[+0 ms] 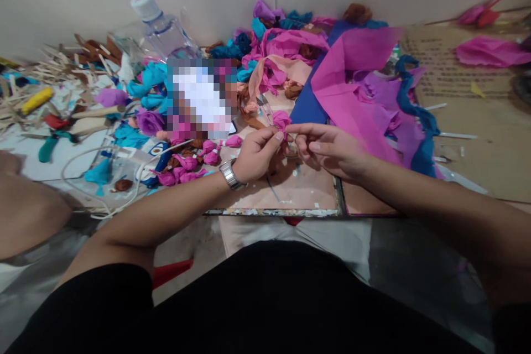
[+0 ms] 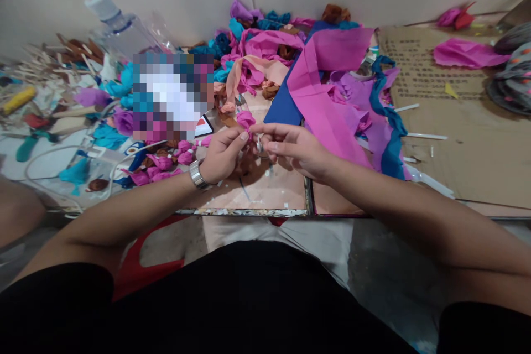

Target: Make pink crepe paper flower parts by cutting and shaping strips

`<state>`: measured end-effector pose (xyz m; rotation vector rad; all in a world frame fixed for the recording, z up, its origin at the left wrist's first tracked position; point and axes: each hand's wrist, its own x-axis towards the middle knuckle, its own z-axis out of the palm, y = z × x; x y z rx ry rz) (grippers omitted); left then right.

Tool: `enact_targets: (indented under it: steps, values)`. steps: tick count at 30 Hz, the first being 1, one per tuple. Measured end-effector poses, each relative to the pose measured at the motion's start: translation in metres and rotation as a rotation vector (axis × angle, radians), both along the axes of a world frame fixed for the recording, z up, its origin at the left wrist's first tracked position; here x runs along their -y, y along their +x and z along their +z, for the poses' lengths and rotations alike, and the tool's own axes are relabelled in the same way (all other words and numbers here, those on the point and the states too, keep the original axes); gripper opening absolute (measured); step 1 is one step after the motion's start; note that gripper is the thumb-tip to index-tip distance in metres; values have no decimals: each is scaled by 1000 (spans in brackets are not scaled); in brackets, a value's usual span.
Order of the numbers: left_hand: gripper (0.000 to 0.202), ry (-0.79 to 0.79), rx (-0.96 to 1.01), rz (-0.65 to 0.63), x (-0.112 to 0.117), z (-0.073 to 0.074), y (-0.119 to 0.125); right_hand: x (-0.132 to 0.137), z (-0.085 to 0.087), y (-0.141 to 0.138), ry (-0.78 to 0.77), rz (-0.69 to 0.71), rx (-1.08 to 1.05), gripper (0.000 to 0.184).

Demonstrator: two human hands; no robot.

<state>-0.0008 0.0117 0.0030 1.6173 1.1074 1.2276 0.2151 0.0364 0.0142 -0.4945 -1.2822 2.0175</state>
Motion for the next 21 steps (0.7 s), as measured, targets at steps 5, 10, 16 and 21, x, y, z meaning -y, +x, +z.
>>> enact_targets:
  steps: [5, 10, 16, 21]
  values:
    - [56, 64, -21, 0, 0, 0, -1, -2, -6, 0, 47, 13, -5, 51]
    - [56, 69, -33, 7, 0, -1, -2, -1, -7, 0, 63, 15, 15, 52]
    - [52, 81, -27, -19, 0, -3, -4, 1, -5, 1, 68, 24, 22, 52]
    - [49, 90, -21, -38, -1, -4, -5, 2, -4, 1, 84, 27, 35, 51]
